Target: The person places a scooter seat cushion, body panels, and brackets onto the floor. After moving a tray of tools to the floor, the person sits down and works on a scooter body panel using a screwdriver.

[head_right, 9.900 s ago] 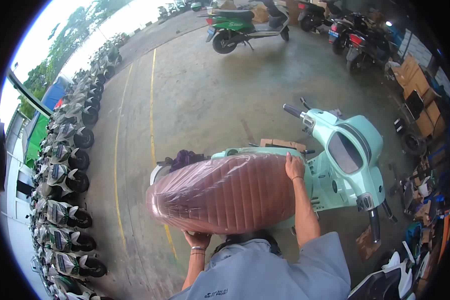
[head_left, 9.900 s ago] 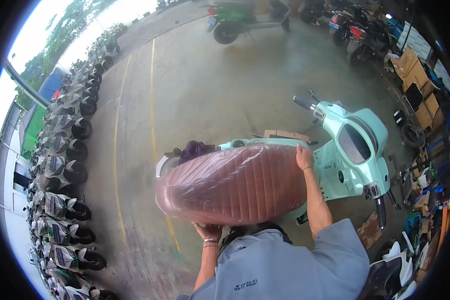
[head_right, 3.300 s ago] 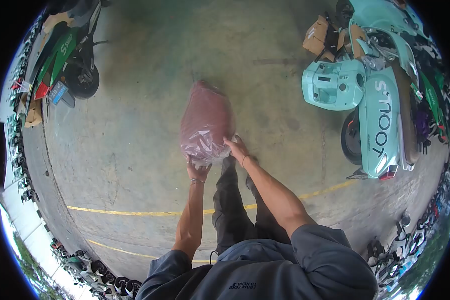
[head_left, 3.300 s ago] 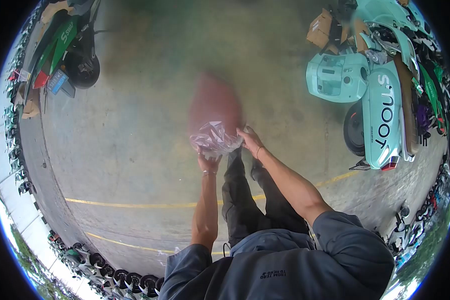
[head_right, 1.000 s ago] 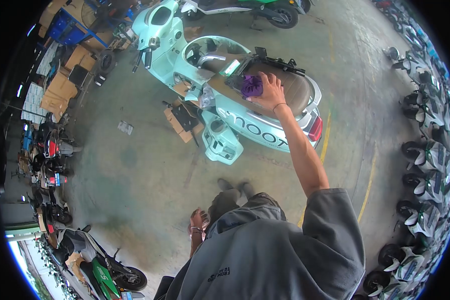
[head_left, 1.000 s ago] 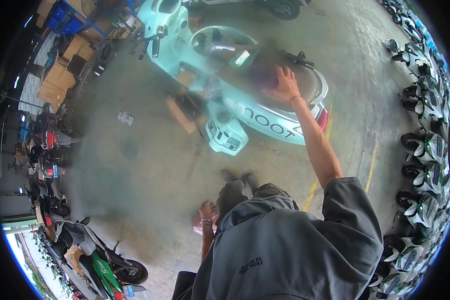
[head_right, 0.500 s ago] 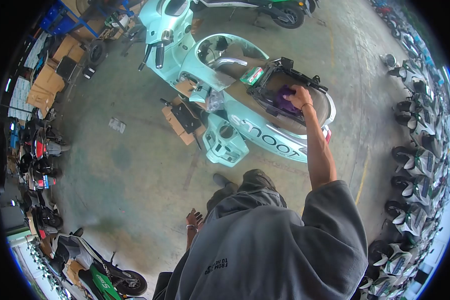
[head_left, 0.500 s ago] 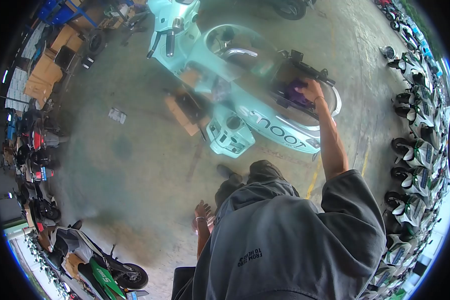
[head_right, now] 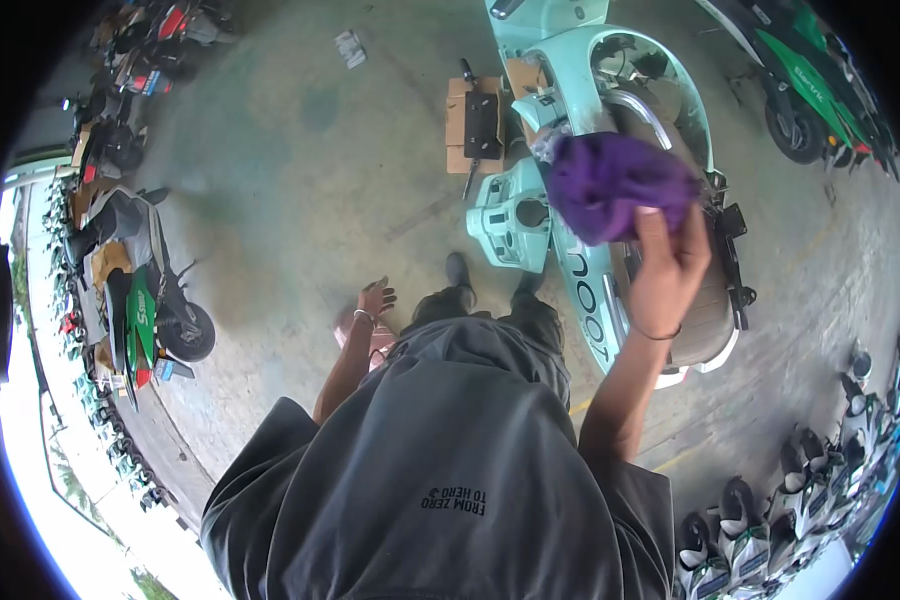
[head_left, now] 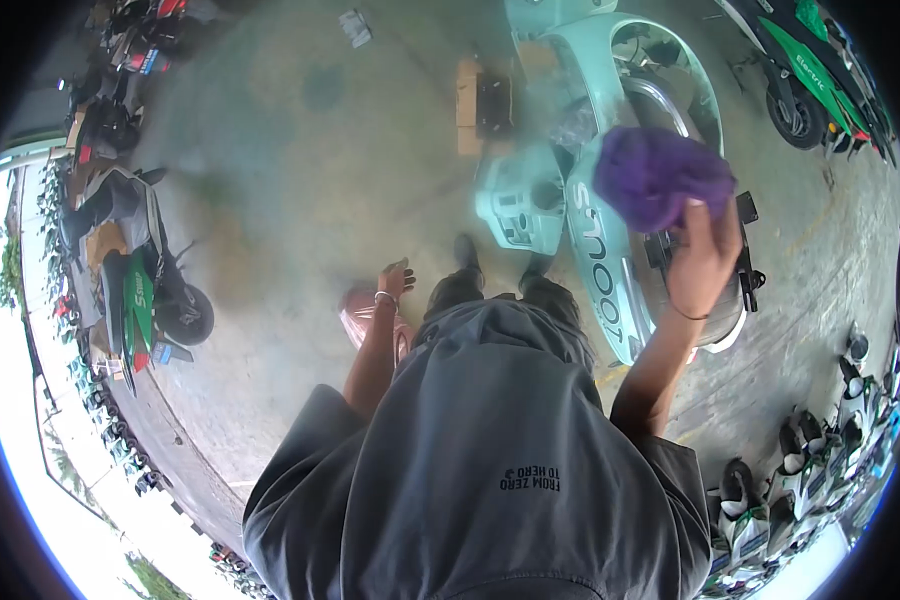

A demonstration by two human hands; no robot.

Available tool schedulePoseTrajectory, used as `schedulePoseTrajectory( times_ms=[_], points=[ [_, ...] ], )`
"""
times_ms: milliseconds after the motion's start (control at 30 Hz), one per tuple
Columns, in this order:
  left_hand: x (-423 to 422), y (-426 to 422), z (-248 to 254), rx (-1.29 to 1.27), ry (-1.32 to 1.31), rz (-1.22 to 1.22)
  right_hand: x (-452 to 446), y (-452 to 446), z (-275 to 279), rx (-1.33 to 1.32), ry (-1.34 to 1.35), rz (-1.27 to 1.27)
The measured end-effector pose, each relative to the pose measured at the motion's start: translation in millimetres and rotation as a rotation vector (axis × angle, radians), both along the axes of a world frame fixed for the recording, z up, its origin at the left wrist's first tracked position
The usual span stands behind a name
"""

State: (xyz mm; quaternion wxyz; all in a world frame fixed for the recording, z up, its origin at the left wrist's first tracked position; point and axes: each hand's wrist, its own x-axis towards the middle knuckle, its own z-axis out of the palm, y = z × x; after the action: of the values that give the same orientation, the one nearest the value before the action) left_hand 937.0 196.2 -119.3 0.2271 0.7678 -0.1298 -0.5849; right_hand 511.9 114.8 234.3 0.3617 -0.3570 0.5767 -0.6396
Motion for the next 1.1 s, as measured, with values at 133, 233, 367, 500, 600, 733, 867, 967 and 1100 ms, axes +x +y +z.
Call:
schedulePoseTrajectory(
  times_ms=[133,233,367,500,600,733,867,967,1100],
  points=[
    [-72,31,-6,-0.053,0.065,-0.027,69,-2,-77,0.062,0.546,0.635],
    [-91,57,-27,-0.157,-0.046,-0.209,53,12,-100,0.071,0.626,0.952],
    [-102,65,-10,-0.041,0.018,0.065,-22,6,-82,0.307,0.426,0.763],
    [-110,55,-4,0.028,0.016,0.124,-117,8,-73,0.318,0.466,0.4],
    [-126,29,-3,-0.006,0.01,0.048,-165,21,-69,0.339,0.302,0.113],
    [-174,-51,21,-0.218,-0.056,-0.376,-184,58,-102,0.596,0.453,0.121],
    [-257,-140,52,-0.796,-0.273,-0.942,-167,99,-145,0.594,0.728,0.23],
    [-362,-181,147,-0.778,-0.062,-0.942,-141,100,-134,0.833,0.905,0.255],
    [-456,-213,160,-0.925,-0.114,-1.238,-150,83,-145,0.993,0.86,0.452]
  ],
)
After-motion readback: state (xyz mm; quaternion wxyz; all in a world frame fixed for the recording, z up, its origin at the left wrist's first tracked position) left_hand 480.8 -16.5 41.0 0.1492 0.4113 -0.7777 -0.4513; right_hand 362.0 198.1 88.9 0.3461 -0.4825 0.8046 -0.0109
